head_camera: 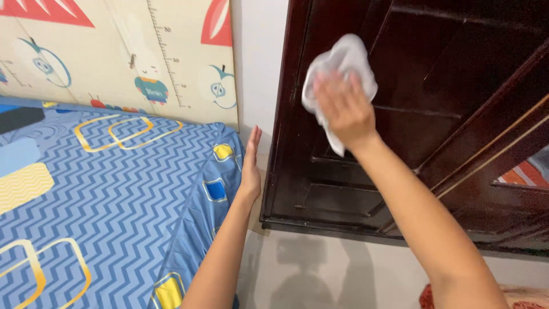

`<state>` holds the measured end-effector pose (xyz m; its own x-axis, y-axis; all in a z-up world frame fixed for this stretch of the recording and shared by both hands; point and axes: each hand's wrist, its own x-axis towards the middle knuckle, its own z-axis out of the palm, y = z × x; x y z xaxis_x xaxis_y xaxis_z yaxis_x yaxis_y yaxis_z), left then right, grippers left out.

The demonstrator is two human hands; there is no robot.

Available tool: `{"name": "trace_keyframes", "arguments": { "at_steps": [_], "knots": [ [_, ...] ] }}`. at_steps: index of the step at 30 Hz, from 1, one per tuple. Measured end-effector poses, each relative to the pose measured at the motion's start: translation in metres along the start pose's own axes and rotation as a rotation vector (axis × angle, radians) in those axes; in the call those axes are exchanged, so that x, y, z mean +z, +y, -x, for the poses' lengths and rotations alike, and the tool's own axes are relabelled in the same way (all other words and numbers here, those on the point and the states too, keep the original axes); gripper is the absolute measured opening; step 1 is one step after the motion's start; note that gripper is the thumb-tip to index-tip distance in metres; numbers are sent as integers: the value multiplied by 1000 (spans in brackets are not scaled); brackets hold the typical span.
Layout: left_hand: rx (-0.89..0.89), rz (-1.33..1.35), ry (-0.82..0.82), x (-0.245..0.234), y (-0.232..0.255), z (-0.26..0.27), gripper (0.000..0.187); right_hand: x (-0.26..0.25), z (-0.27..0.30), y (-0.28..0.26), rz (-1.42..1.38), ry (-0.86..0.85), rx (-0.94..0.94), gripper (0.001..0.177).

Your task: Cleaning the exterior surfaces of a dark wooden wardrobe using a white cloth.

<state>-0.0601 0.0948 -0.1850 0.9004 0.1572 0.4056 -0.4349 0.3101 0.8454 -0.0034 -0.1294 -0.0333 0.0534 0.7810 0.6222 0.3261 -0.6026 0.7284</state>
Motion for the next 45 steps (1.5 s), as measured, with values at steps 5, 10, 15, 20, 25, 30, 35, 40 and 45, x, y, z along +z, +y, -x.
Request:
{"name": "trace_keyframes", "arguments": {
  "at_steps": [5,10,15,20,25,30,35,40,45],
  "knots": [
    [82,12,70,27,5,6,70,6,25,-63,256,-37,138,41],
    [106,-179,53,31,18,3,67,2,75,-112,-197,-25,-86,39],
    [219,-370,11,51,74,-38,62,-33,-11,-12,-287,108,75,30],
    [555,-403,31,90,120,-101,58,-19,-11,-33,-109,104,202,35],
    [695,-721,84,89,113,-126,59,3,77,-89,-278,-145,-250,47],
    [805,-853,147,80,99,-136,58,-13,16,-15,-194,35,-306,31],
    [799,-718,90,79,99,-136,56,-26,-22,-22,38,167,11,21],
    [790,-703,87,80,101,-132,56,14,80,-104,-105,-112,-341,34],
    [766,-702,85,80,100,-136,57,-21,20,-36,-171,-140,-411,31]
  ]
}}
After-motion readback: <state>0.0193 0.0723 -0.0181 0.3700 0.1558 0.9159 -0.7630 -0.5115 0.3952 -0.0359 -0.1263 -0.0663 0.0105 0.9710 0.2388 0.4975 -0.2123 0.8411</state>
